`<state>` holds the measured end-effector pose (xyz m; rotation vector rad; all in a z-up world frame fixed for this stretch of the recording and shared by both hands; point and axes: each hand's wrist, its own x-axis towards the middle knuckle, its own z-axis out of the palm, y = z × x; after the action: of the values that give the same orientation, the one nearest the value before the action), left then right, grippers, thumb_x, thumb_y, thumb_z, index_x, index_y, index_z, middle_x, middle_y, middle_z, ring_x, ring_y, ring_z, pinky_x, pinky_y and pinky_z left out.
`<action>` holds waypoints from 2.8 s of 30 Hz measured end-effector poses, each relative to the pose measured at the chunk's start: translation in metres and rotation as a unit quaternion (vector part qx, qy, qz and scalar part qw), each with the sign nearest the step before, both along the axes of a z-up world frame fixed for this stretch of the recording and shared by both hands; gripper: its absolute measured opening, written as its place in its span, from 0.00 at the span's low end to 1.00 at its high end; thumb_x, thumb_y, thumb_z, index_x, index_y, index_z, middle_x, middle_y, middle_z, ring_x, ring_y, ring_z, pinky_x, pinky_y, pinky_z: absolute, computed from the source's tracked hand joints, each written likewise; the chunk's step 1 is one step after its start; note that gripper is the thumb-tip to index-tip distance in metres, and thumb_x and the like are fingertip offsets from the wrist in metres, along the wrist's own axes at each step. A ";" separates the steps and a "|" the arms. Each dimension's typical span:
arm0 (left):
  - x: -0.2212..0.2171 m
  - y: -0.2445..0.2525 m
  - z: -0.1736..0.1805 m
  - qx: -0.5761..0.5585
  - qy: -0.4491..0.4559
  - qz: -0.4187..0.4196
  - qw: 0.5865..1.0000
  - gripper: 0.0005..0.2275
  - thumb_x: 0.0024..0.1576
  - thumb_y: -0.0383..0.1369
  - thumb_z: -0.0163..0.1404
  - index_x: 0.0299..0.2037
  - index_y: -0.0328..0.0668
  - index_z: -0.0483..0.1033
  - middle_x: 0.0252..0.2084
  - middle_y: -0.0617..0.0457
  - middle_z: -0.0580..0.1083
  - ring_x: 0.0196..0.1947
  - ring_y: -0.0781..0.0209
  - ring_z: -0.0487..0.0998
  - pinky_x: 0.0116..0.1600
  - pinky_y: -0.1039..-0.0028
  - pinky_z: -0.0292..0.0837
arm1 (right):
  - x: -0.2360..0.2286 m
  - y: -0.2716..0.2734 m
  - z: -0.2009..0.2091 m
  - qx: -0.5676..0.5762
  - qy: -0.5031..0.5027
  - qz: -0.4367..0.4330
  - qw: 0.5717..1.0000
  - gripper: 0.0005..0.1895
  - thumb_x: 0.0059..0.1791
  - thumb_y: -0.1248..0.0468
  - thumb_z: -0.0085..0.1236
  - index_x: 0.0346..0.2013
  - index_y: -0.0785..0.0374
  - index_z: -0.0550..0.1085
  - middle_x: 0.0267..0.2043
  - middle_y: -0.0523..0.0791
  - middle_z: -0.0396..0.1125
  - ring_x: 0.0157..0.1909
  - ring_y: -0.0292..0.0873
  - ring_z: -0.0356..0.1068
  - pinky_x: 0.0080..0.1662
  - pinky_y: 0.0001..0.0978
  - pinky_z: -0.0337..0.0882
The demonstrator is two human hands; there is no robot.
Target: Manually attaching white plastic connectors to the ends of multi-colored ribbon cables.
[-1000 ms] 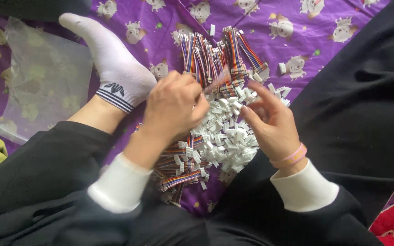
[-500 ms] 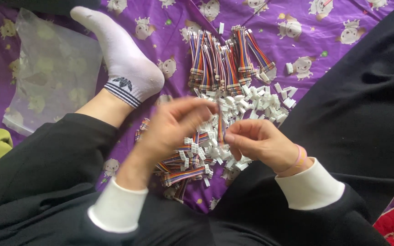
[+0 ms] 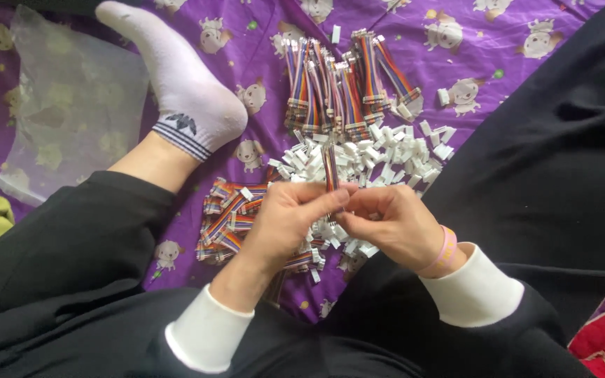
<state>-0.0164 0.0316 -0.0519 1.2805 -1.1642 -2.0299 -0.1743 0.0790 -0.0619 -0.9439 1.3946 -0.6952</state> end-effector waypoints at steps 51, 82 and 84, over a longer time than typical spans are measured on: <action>0.002 -0.006 0.030 0.159 -0.112 -0.114 0.974 0.10 0.47 0.23 0.54 0.35 0.22 0.83 0.23 0.38 0.79 0.19 0.55 0.76 0.25 0.74 0.71 | -0.021 0.017 -0.005 0.160 -0.378 -0.175 0.895 0.21 0.37 0.76 0.57 0.46 0.73 0.72 0.35 0.50 0.69 0.36 0.41 0.69 0.41 0.27 0.69; 0.009 -0.035 0.048 0.215 -0.049 -0.234 0.947 0.08 0.48 0.23 0.53 0.30 0.19 0.80 0.21 0.36 0.77 0.12 0.61 0.72 0.18 0.81 0.66 | -0.033 0.016 0.001 0.136 -0.405 -0.101 0.899 0.11 0.39 0.77 0.56 0.36 0.77 0.75 0.28 0.52 0.70 0.26 0.40 0.67 0.32 0.26 0.69; 0.010 -0.036 0.046 0.220 -0.037 -0.234 0.946 0.08 0.48 0.23 0.53 0.30 0.19 0.79 0.22 0.35 0.77 0.12 0.61 0.71 0.18 0.81 0.67 | -0.033 0.016 0.002 0.149 -0.407 -0.109 0.894 0.11 0.39 0.77 0.56 0.36 0.76 0.75 0.29 0.52 0.70 0.27 0.40 0.67 0.33 0.27 0.68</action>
<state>-0.0061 -0.0040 -0.0056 1.3857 -1.1717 -2.7320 -0.2074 0.0953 -0.0604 -0.1836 0.8096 -0.8781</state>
